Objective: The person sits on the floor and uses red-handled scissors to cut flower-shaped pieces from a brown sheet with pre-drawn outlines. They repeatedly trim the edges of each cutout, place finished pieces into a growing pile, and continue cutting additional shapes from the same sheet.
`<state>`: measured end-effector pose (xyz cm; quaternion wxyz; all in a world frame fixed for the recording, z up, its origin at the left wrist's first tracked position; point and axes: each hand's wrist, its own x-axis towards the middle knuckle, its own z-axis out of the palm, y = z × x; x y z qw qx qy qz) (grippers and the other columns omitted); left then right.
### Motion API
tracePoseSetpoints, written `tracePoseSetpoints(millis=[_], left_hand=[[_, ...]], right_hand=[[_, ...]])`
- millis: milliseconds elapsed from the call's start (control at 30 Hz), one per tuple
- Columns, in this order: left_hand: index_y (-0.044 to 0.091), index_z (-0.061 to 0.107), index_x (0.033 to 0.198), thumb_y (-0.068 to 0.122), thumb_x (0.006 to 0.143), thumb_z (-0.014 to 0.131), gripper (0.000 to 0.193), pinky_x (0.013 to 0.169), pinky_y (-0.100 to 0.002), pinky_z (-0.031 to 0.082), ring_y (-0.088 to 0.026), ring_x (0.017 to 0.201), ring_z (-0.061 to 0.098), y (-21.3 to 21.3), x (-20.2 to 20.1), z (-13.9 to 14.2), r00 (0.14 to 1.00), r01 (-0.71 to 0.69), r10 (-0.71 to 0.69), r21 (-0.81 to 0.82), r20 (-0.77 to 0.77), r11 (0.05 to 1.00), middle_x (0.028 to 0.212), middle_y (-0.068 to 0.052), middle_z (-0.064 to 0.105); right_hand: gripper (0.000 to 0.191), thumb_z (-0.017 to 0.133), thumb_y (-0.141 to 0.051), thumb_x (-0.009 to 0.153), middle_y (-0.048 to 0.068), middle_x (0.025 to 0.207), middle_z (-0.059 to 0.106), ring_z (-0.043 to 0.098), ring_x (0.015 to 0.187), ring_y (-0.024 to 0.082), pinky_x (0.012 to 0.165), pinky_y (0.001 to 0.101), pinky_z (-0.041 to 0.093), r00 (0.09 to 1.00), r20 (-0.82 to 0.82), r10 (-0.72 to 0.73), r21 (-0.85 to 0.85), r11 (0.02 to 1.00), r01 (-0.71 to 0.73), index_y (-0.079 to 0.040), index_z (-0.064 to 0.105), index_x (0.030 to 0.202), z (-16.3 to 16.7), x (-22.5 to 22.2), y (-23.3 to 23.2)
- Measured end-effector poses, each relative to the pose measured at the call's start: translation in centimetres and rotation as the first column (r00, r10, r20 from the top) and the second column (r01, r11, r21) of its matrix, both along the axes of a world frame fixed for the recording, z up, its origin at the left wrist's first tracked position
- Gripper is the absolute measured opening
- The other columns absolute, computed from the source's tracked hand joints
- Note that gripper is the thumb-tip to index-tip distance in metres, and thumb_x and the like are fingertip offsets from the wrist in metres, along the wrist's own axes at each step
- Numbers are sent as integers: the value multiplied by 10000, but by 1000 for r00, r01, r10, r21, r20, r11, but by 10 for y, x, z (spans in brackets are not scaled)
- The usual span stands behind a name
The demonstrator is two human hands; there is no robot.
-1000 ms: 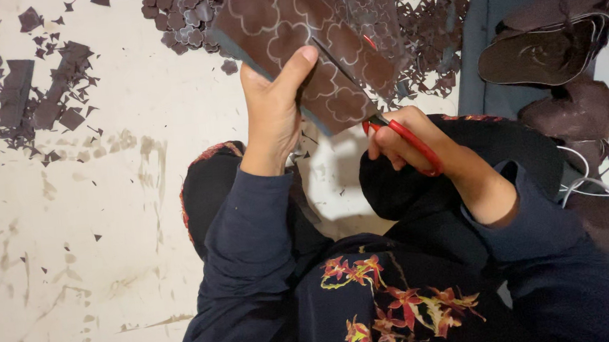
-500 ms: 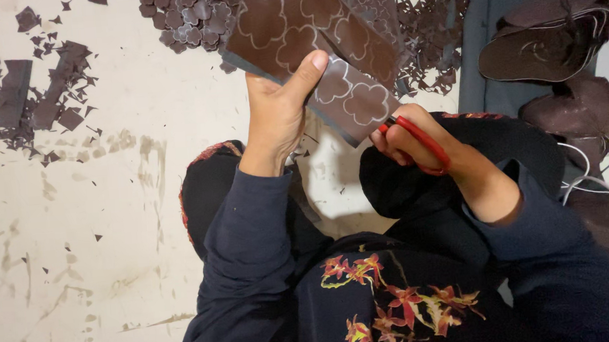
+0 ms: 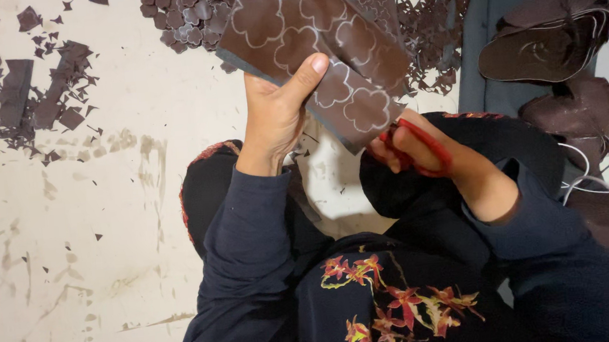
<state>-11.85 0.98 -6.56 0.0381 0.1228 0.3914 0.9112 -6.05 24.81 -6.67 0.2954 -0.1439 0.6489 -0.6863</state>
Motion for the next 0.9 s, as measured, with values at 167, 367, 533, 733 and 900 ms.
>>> tracePoseSetpoints(millis=[167,367,533,733,900], left_hand=[[-5,557,1374,-41,984,750,436,1010,-360,579,-199,1118,672,5,3,1,999,32,-31,-48,24,998,1243,-110,662],[-1,544,1382,-51,978,744,454,1007,-350,580,-189,1114,675,4,5,6,1000,25,-24,-49,18,998,1242,-103,660],[-5,544,1386,-56,983,744,453,1026,-353,575,-192,1136,671,5,5,5,999,35,-35,-41,12,999,1264,-104,658],[0,540,1398,-48,984,748,466,1048,-358,563,-191,1161,660,5,3,3,999,37,-37,-25,-3,999,1282,-102,652],[15,528,1410,-40,980,752,488,1064,-363,560,-193,1186,656,5,2,3,999,39,-40,-15,-12,999,1300,-103,639]], right_hand=[[745,481,-819,935,-1,679,481,486,588,114,560,244,371,989,-101,106,-67,991,-113,-86,506,802,16,-3,-1],[750,472,-824,922,4,626,466,464,557,114,523,244,342,985,-143,93,-53,993,-102,-94,493,749,7,-5,1],[729,509,-795,942,-3,566,439,452,534,122,537,259,348,981,-186,49,-125,989,-73,-112,458,694,-6,-5,0],[725,545,-808,889,-8,580,435,436,494,99,450,246,318,990,-137,-23,-37,999,18,-102,483,733,-13,-2,0],[751,569,-830,845,2,640,464,443,508,104,440,248,330,994,-102,-49,-10,999,49,-83,511,792,-14,-3,-3]])
